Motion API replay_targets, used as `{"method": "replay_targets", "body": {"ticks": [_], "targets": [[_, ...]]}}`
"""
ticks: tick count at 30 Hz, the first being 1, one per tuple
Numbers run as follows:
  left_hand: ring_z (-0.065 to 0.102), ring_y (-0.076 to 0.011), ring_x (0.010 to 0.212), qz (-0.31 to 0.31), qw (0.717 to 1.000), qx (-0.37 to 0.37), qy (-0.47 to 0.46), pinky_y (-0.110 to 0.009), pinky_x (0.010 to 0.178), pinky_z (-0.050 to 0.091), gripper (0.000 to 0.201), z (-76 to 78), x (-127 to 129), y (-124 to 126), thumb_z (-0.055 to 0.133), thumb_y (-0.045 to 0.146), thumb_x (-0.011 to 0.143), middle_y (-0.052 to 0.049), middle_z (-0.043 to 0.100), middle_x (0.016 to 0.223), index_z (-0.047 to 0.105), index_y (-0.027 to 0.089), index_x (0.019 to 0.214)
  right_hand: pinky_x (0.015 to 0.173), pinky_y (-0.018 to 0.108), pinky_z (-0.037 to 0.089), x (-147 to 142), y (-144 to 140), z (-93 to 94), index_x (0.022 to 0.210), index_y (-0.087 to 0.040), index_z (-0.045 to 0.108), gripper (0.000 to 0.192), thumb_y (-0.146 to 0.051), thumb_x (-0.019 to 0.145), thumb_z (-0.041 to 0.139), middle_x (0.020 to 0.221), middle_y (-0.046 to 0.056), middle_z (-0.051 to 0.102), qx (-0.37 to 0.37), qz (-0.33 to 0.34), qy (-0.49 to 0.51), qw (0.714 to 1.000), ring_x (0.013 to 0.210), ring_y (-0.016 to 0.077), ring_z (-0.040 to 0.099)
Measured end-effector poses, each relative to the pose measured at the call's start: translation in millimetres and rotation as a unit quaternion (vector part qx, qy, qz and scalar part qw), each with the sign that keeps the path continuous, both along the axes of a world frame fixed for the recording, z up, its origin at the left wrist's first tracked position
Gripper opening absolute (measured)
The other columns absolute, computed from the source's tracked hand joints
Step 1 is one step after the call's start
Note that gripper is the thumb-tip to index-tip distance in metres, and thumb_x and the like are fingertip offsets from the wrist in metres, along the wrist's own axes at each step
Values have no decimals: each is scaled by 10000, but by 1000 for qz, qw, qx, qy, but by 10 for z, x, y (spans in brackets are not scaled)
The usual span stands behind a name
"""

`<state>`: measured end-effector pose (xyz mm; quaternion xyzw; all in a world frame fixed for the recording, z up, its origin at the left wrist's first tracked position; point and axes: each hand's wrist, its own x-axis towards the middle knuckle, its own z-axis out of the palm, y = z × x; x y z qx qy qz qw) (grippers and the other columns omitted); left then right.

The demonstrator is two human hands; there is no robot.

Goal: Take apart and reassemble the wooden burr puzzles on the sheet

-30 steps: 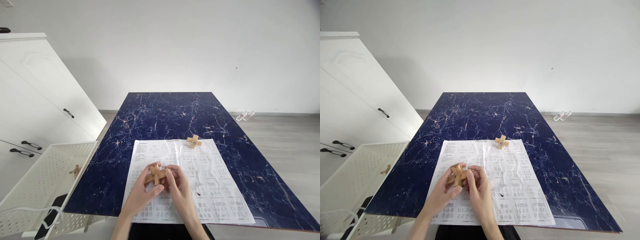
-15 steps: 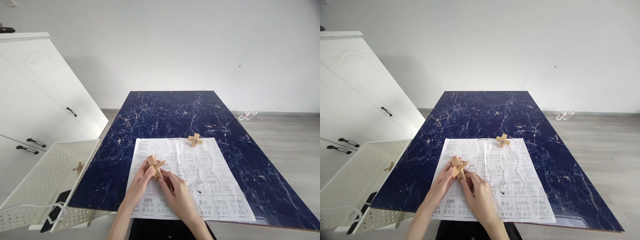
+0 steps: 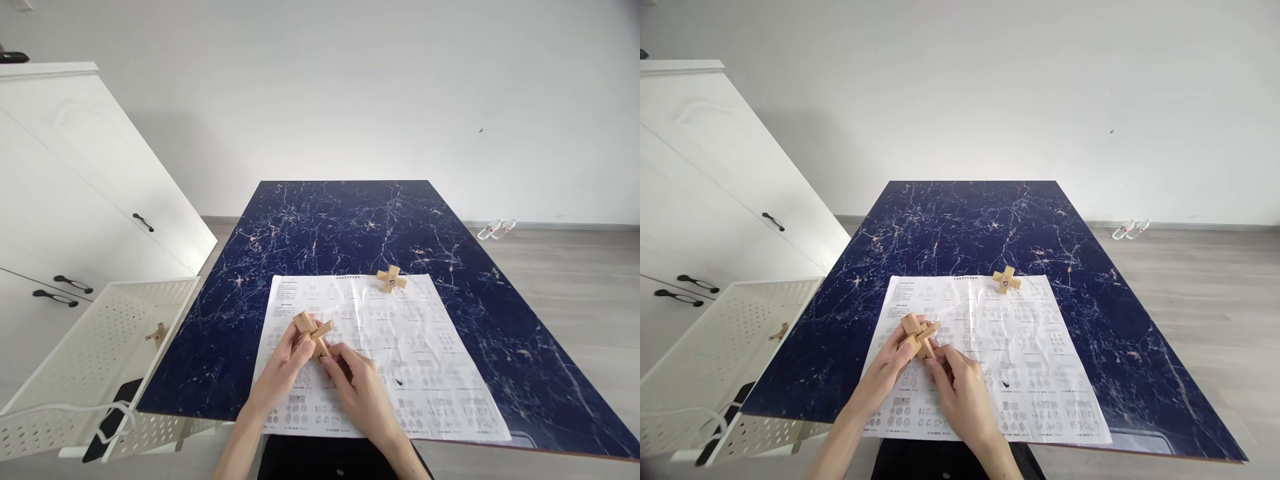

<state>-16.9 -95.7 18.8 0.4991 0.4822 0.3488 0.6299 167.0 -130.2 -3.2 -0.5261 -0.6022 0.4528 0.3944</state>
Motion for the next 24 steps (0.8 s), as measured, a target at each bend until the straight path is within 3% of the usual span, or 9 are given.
{"method": "replay_targets", "body": {"ticks": [9,16,24], "targets": [[447,-412,1573,-30,999,22,-5,-573,1316,349,810,-24,-28,8,740,687,933,-158,506,1683,536,250,1584,565,268,433,-11,-23,3,902,-235,639,338,-445,1128,501,734,-2,645,29,-24,9,999,615,169,571],[597,-398,1443,-27,999,28,-35,-519,1222,482,786,-33,-5,12,853,610,865,-135,601,1587,574,277,1521,548,279,387,-26,-18,-8,883,-231,616,297,-412,1101,525,713,-8,636,16,-5,-18,1000,583,160,527],[632,-402,1390,-45,997,42,-44,-503,1190,497,868,-80,-21,16,976,482,759,-132,617,1552,584,305,1512,527,276,346,-11,-37,-34,826,-245,529,292,-314,1101,459,726,-4,632,41,15,-33,998,571,158,507]]}}
